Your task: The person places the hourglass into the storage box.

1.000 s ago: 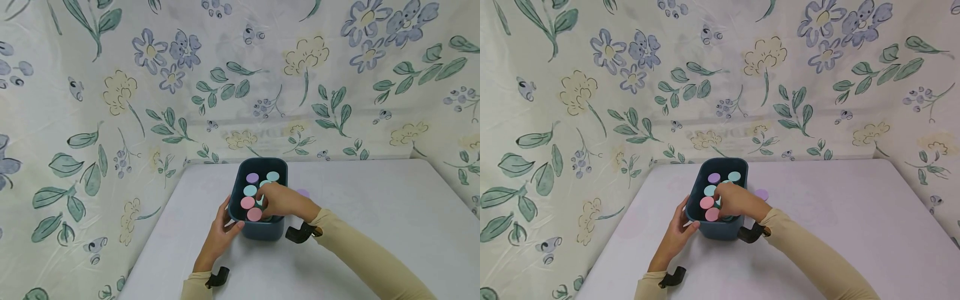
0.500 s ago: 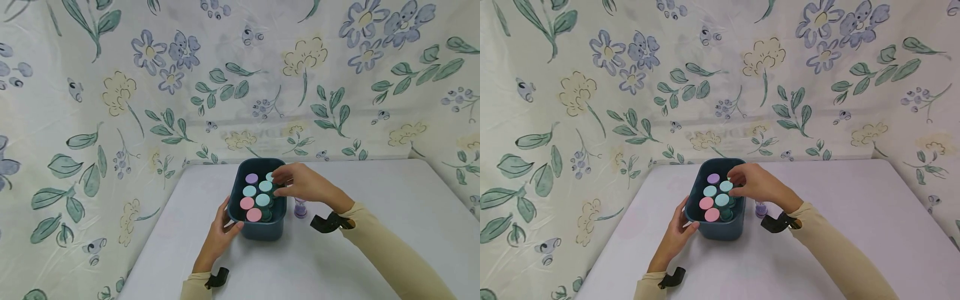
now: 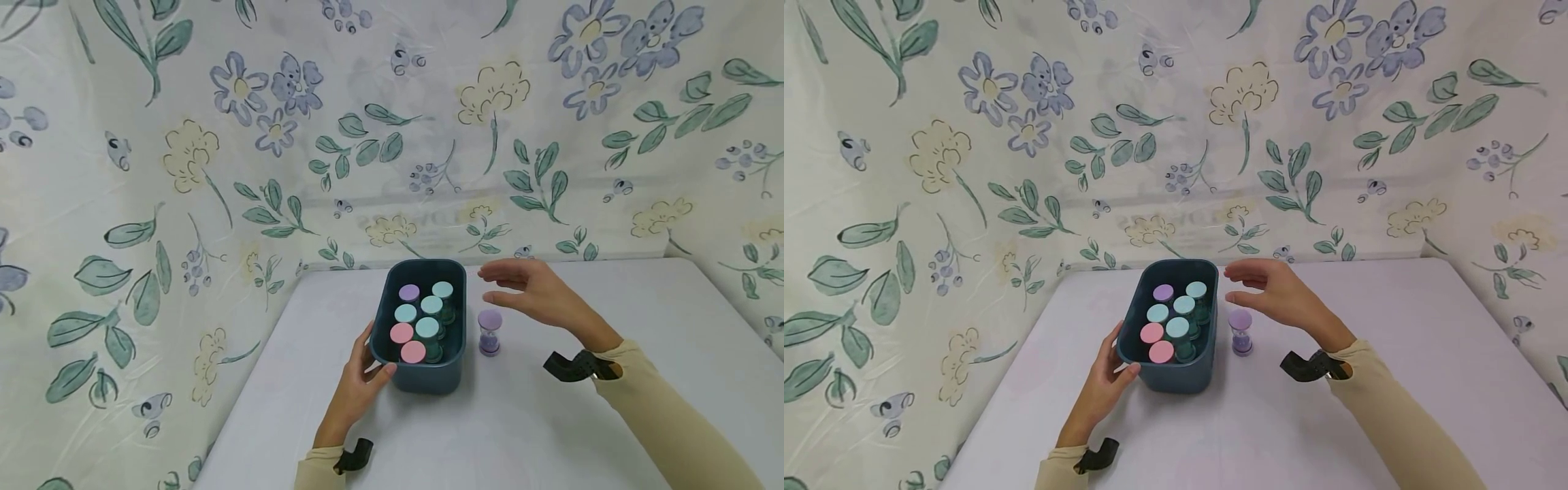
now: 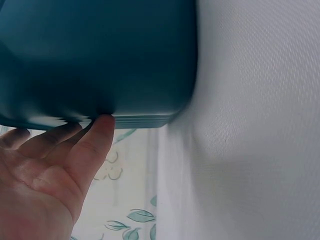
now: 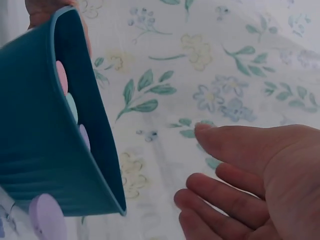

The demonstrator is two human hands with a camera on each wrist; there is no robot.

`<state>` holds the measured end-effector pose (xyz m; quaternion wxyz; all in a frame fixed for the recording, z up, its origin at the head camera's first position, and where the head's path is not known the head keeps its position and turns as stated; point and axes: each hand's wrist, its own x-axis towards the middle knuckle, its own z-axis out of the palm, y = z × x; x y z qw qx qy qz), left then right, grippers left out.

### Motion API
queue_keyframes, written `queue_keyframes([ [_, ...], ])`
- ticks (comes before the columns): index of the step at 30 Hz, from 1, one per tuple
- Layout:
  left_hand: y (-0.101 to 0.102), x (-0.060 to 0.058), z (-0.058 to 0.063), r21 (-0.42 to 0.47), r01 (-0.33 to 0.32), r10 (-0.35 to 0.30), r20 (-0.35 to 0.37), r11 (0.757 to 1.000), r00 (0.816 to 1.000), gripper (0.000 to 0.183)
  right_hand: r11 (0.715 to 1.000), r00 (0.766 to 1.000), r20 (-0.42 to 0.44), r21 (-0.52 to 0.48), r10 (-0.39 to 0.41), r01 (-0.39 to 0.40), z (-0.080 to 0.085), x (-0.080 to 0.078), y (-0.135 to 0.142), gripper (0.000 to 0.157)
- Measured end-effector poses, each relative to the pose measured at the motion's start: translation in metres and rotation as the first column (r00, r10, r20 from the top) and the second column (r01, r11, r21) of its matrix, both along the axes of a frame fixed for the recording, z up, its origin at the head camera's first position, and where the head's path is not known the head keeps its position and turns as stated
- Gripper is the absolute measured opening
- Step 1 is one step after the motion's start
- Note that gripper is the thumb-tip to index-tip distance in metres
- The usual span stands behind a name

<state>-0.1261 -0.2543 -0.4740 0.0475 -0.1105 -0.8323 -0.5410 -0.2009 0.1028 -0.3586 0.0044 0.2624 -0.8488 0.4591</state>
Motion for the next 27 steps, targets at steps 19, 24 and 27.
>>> queue_keyframes([
  [19, 0.001, 0.001, 0.001, 0.005, 0.011, -0.011, -0.01, 1.0, 1.0, 0.08, 0.996, 0.995, 0.083, -0.076, -0.05, 0.057, -0.028, 0.006, 0.028, 0.051],
  [24, 0.001, 0.0, 0.001, -0.002, 0.014, -0.014, -0.018, 1.0, 1.0, 0.082, 0.994, 0.994, 0.096, -0.086, -0.055, 0.063, -0.037, 0.005, 0.032, 0.05],
  [27, 0.001, -0.001, 0.0, -0.01, 0.011, -0.012, -0.017, 1.0, 1.0, 0.085, 0.994, 0.993, 0.104, -0.091, -0.058, 0.068, -0.042, 0.004, 0.034, 0.05],
])
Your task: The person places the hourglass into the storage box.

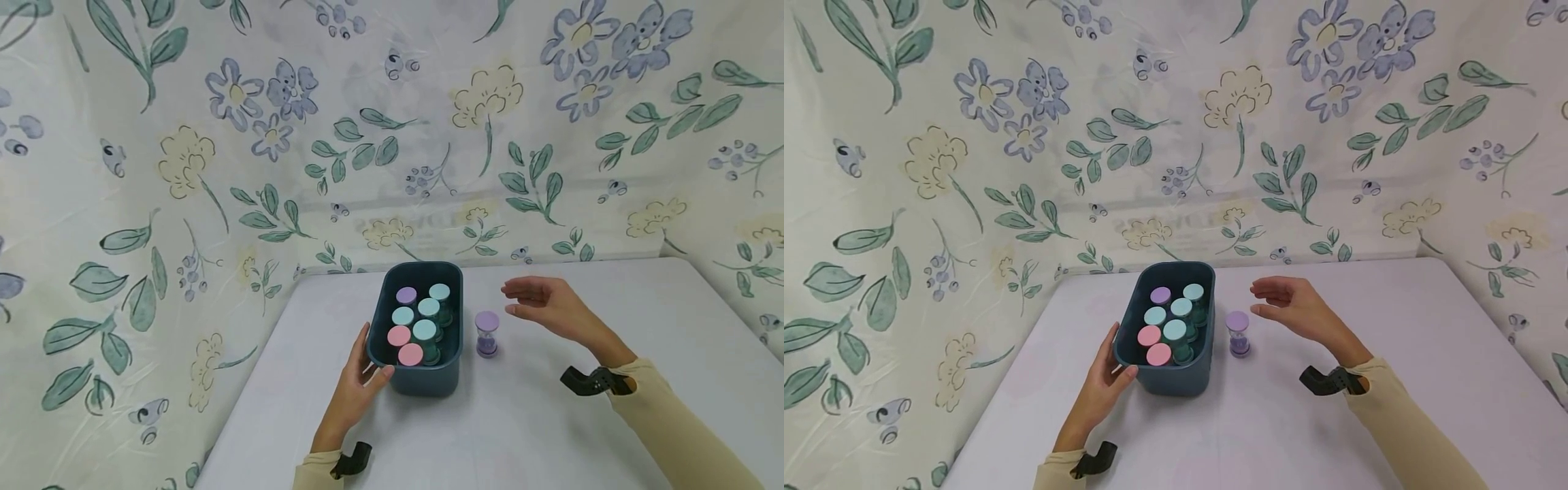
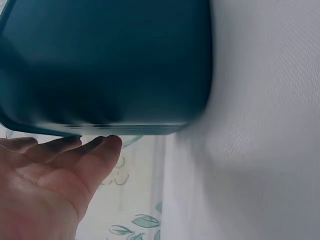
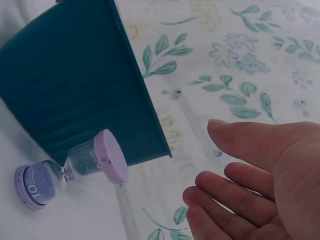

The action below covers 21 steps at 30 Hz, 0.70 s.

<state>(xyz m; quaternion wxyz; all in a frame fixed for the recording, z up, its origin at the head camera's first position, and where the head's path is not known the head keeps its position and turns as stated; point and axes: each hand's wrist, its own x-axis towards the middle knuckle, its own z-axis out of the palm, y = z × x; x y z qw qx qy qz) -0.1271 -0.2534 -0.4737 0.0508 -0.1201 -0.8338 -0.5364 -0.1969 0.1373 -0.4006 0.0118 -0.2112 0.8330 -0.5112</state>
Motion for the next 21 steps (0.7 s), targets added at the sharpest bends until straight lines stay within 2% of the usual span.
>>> queue_keyframes([
  [7, 0.002, -0.003, -0.001, 0.018, 0.003, -0.003, 0.001, 1.0, 1.0, 0.089, 1.0, 1.0, 0.026, 0.0, 0.008, -0.008, -0.012, -0.002, 0.001, 0.051],
  [11, 0.003, -0.004, 0.0, 0.058, 0.004, -0.004, 0.008, 0.998, 1.0, 0.092, 1.0, 0.999, 0.039, 0.006, 0.021, -0.021, -0.02, -0.004, 0.0, 0.052],
  [21, 0.003, 0.0, 0.005, 0.129, 0.014, -0.014, 0.001, 0.992, 1.0, 0.091, 0.998, 0.995, 0.075, 0.005, 0.064, -0.065, -0.039, -0.009, -0.004, 0.054],
])
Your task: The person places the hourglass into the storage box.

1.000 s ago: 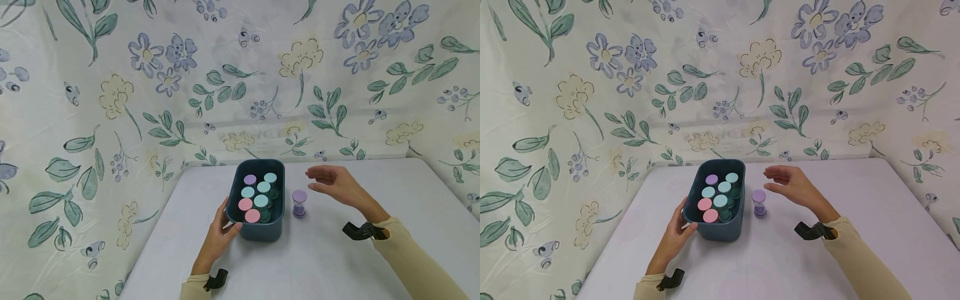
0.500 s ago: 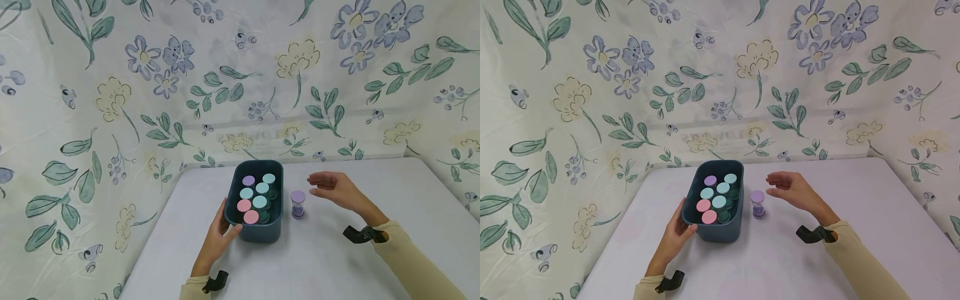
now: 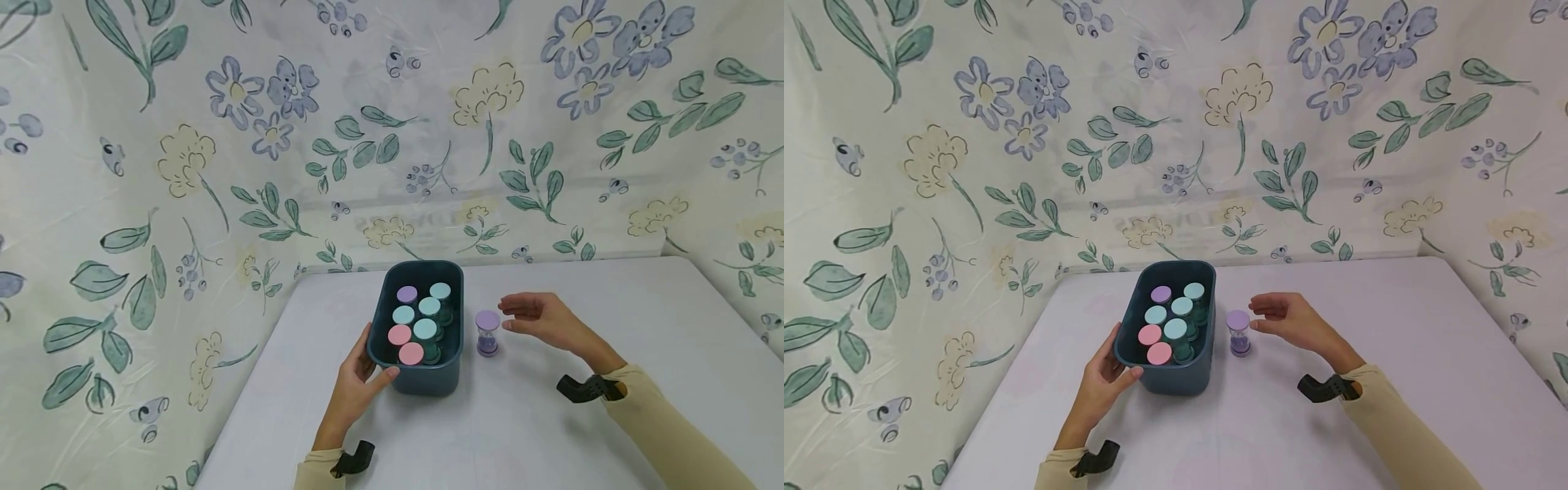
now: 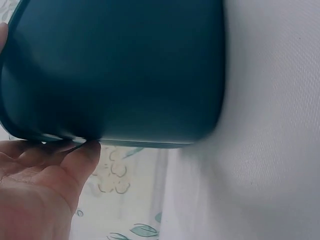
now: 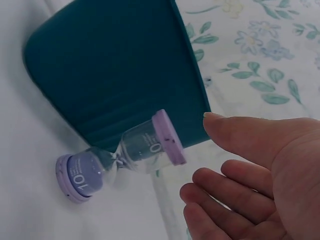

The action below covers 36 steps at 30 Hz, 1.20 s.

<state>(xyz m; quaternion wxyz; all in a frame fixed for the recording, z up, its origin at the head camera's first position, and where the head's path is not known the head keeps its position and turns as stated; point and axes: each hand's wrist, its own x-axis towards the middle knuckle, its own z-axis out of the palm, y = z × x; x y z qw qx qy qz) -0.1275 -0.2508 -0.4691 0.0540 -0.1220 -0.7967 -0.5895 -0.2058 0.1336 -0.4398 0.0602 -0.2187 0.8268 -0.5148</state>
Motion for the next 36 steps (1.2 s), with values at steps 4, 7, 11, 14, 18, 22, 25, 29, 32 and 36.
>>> queue_keyframes([
  [4, 0.0, 0.0, 0.0, 0.004, 0.003, -0.003, -0.001, 1.0, 1.0, 0.09, 1.0, 1.0, 0.007, 0.008, 0.018, -0.018, -0.006, -0.003, -0.002, 0.056],
  [7, 0.0, 0.0, 0.0, 0.004, -0.001, 0.001, 0.003, 1.0, 1.0, 0.09, 1.0, 0.999, 0.014, 0.006, 0.031, -0.031, -0.01, -0.005, -0.004, 0.057],
  [11, 0.0, -0.001, -0.001, 0.002, -0.007, 0.007, 0.012, 1.0, 1.0, 0.09, 1.0, 0.999, 0.02, 0.002, 0.026, -0.026, -0.015, -0.006, -0.005, 0.059],
  [14, 0.0, -0.001, -0.002, -0.002, -0.008, 0.008, 0.007, 1.0, 1.0, 0.089, 1.0, 0.999, 0.031, -0.004, 0.012, -0.012, -0.019, -0.007, -0.007, 0.061],
  [18, 0.0, -0.002, -0.003, -0.004, -0.006, 0.006, 0.0, 1.0, 1.0, 0.089, 1.0, 0.998, 0.056, -0.018, -0.012, 0.013, -0.024, -0.006, -0.01, 0.063],
  [22, 0.0, -0.001, -0.003, -0.002, -0.006, 0.006, 0.001, 1.0, 1.0, 0.089, 0.999, 0.997, 0.07, -0.027, -0.03, 0.032, -0.028, -0.006, -0.013, 0.064],
  [25, 0.0, -0.001, -0.003, -0.003, -0.008, 0.008, 0.001, 1.0, 1.0, 0.089, 0.999, 0.996, 0.081, -0.033, -0.031, 0.034, -0.031, -0.006, -0.015, 0.063],
  [29, 0.0, 0.0, -0.003, -0.006, -0.009, 0.009, 0.005, 1.0, 1.0, 0.089, 0.998, 0.995, 0.09, -0.042, -0.031, 0.035, -0.033, -0.006, -0.018, 0.062],
  [32, 0.0, 0.0, -0.003, -0.008, -0.01, 0.01, 0.007, 1.0, 1.0, 0.089, 0.998, 0.996, 0.082, -0.052, -0.031, 0.036, -0.033, -0.006, -0.019, 0.06],
  [36, 0.0, -0.001, -0.002, -0.009, -0.01, 0.01, 0.005, 1.0, 1.0, 0.089, 0.997, 0.997, 0.074, -0.064, -0.029, 0.034, -0.033, -0.006, -0.02, 0.058],
])
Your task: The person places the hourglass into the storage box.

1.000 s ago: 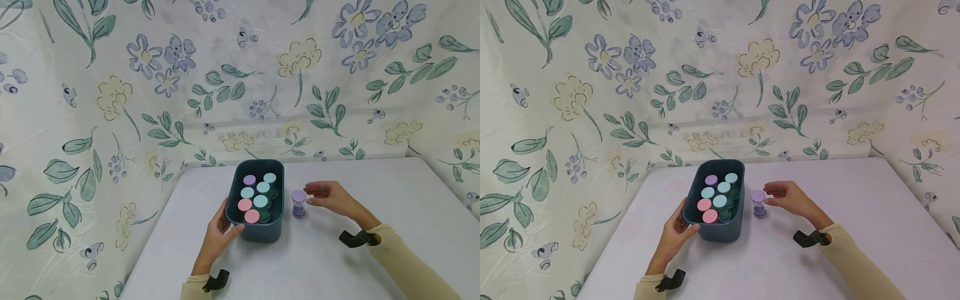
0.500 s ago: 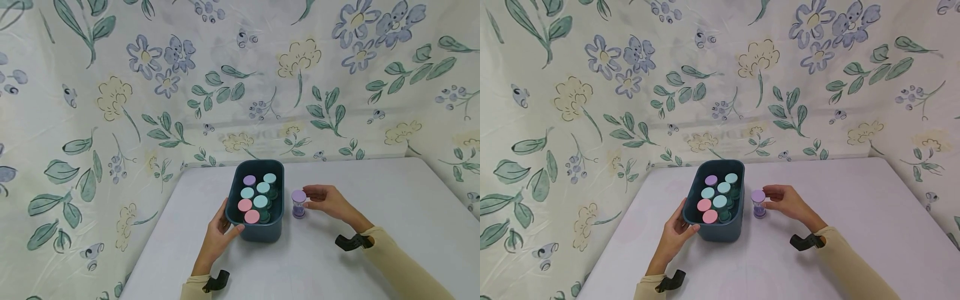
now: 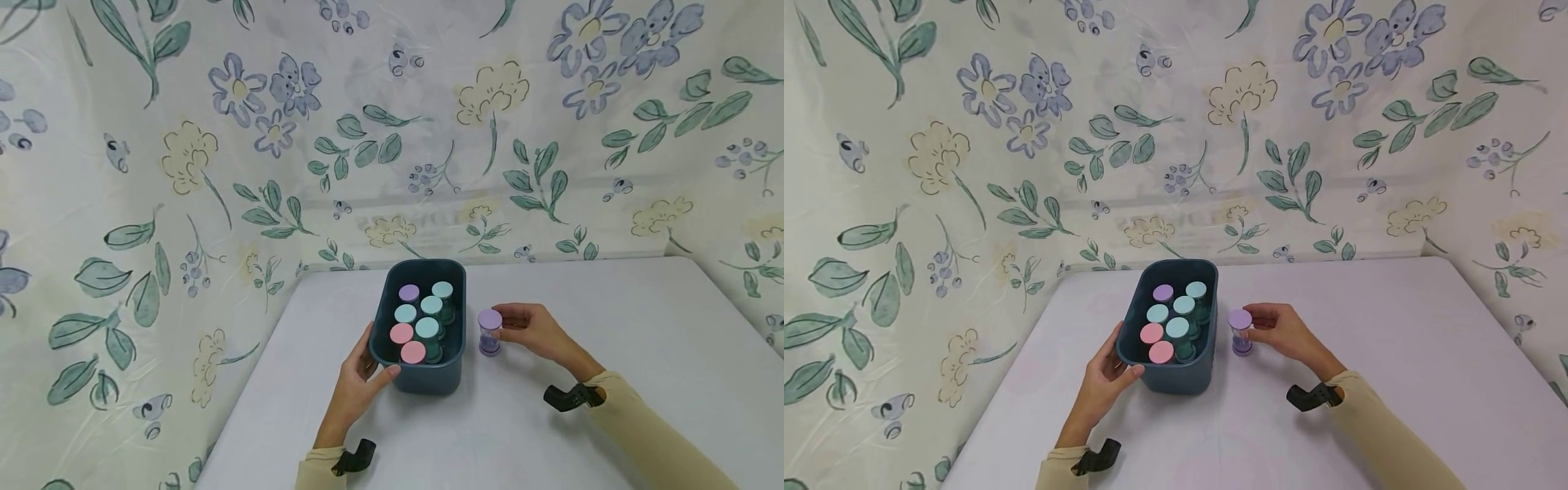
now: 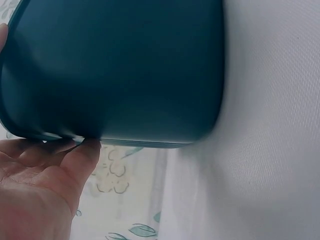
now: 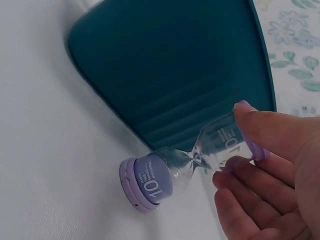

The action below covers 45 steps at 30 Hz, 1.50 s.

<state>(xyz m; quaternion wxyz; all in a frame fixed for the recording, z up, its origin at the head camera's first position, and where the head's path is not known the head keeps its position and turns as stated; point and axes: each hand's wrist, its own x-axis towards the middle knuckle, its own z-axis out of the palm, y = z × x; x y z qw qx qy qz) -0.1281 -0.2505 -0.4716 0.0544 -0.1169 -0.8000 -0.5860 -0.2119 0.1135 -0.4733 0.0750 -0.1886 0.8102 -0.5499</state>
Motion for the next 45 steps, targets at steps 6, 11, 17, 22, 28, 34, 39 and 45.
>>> queue_keyframes([
  [6, 0.001, 0.0, 0.002, 0.001, 0.001, -0.001, 0.004, 1.0, 1.0, 0.09, 1.0, 1.0, 0.005, -0.026, -0.003, 0.004, 0.0, 0.001, -0.002, 0.057],
  [11, 0.001, 0.001, 0.002, 0.005, 0.001, -0.001, 0.012, 1.0, 1.0, 0.089, 0.999, 1.0, 0.011, -0.029, -0.018, 0.018, -0.001, 0.001, -0.002, 0.057],
  [17, 0.001, 0.002, 0.002, 0.009, 0.0, 0.0, 0.022, 1.0, 1.0, 0.09, 1.0, 1.0, 0.007, -0.026, -0.008, 0.008, -0.001, 0.002, -0.002, 0.056],
  [22, 0.001, 0.003, 0.002, 0.01, -0.002, 0.001, 0.021, 1.0, 1.0, 0.09, 0.999, 1.0, 0.015, -0.036, 0.007, -0.007, 0.001, 0.004, -0.002, 0.055],
  [28, 0.001, 0.002, 0.002, 0.004, -0.007, 0.006, 0.022, 1.0, 1.0, 0.089, 0.999, 1.0, -0.008, -0.042, 0.006, -0.007, 0.011, 0.008, -0.001, 0.053],
  [34, 0.001, 0.0, 0.002, -0.001, -0.005, 0.005, 0.009, 1.0, 1.0, 0.089, 0.999, 1.0, -0.023, -0.047, -0.004, 0.003, 0.025, 0.012, -0.002, 0.053],
  [39, 0.001, 0.0, 0.001, 0.003, -0.004, 0.004, 0.004, 1.0, 1.0, 0.088, 0.999, 0.999, -0.041, -0.05, -0.005, 0.003, 0.037, 0.015, -0.004, 0.053],
  [45, 0.001, 0.001, 0.001, 0.006, -0.002, 0.002, 0.003, 1.0, 1.0, 0.088, 0.998, 0.998, -0.056, -0.054, 0.009, -0.012, 0.053, 0.017, -0.003, 0.053],
])
